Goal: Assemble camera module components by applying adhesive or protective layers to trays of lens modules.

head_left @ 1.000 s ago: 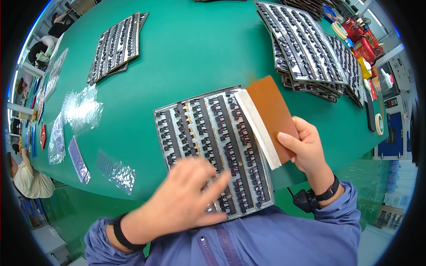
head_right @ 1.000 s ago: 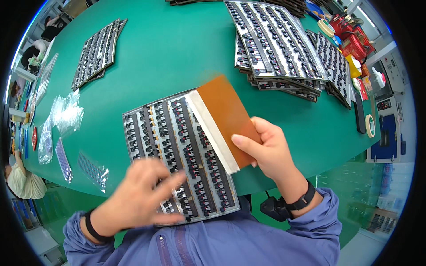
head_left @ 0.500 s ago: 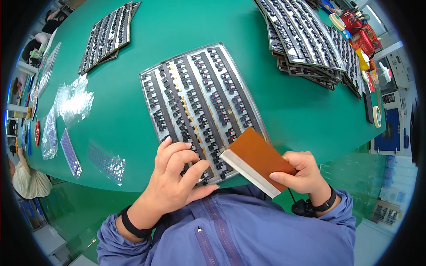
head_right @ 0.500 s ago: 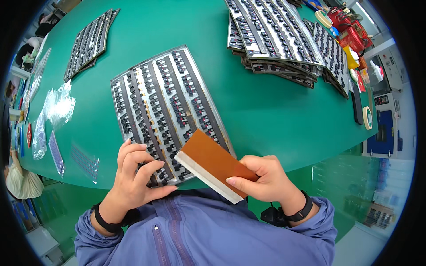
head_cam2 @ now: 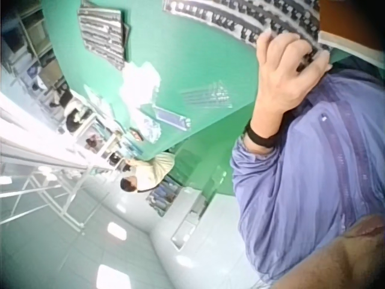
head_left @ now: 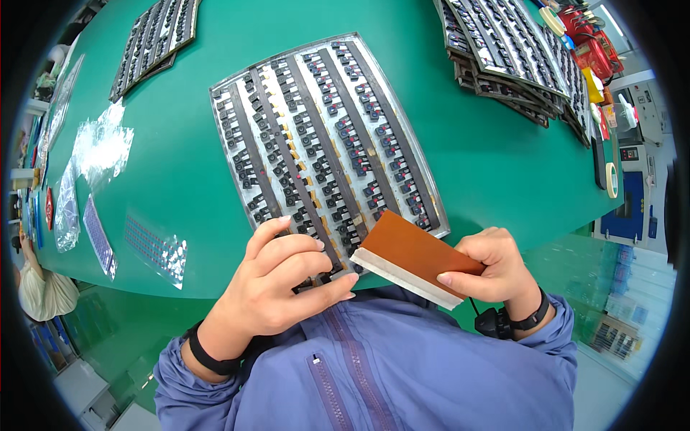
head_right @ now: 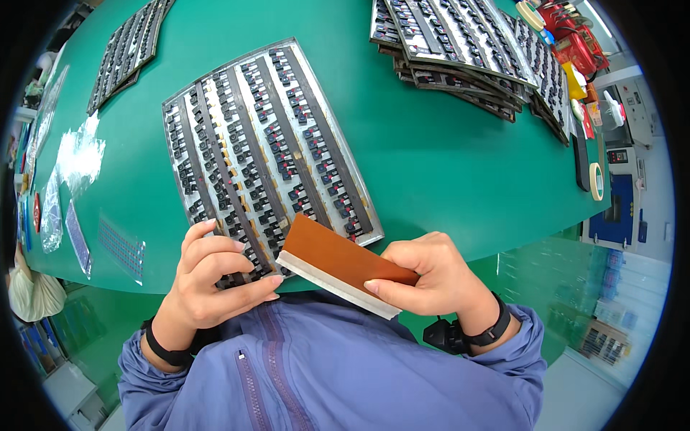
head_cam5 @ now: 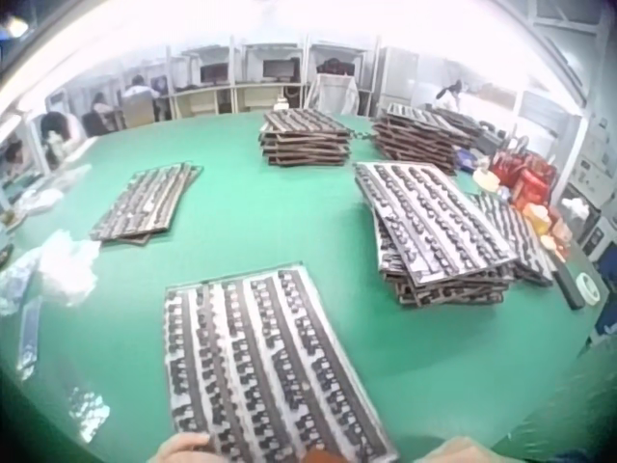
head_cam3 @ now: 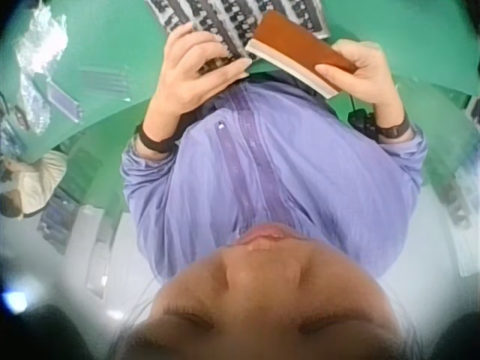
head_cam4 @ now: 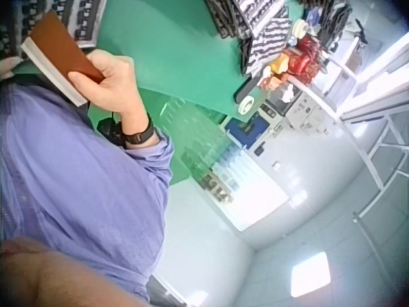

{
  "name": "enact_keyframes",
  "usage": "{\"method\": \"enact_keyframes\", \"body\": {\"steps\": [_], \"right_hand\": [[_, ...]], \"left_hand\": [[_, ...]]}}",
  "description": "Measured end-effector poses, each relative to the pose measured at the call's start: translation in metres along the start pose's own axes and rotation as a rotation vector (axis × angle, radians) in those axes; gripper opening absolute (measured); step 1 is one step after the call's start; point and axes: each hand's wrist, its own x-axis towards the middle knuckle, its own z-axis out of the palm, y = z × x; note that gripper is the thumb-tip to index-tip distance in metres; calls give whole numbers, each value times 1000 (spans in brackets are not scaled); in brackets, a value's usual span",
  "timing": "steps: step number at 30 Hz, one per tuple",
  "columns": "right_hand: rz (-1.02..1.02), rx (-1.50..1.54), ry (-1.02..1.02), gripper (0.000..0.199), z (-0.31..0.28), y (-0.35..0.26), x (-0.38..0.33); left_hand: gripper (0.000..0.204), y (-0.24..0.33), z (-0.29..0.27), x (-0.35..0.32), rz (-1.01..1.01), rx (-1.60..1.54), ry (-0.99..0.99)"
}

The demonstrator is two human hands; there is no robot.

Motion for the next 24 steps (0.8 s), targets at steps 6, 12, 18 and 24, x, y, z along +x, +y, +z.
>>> {"method": "enact_keyframes", "body": {"steps": [6, 12, 18, 24], "right_hand": [[-12, 9, 3, 15, 1, 0, 0], [28, 56, -32, 12, -4, -2, 0], [68, 68, 8, 8, -1, -5, 1], [46, 61, 30, 8, 1, -7, 4]], "left_hand": [[28, 6, 0, 6, -70, -12, -64], [29, 3, 0, 6, -80, -29, -122], [32, 2, -1, 4, -74, -18, -102], [35, 0, 2, 4, -113, 48, -34]]}}
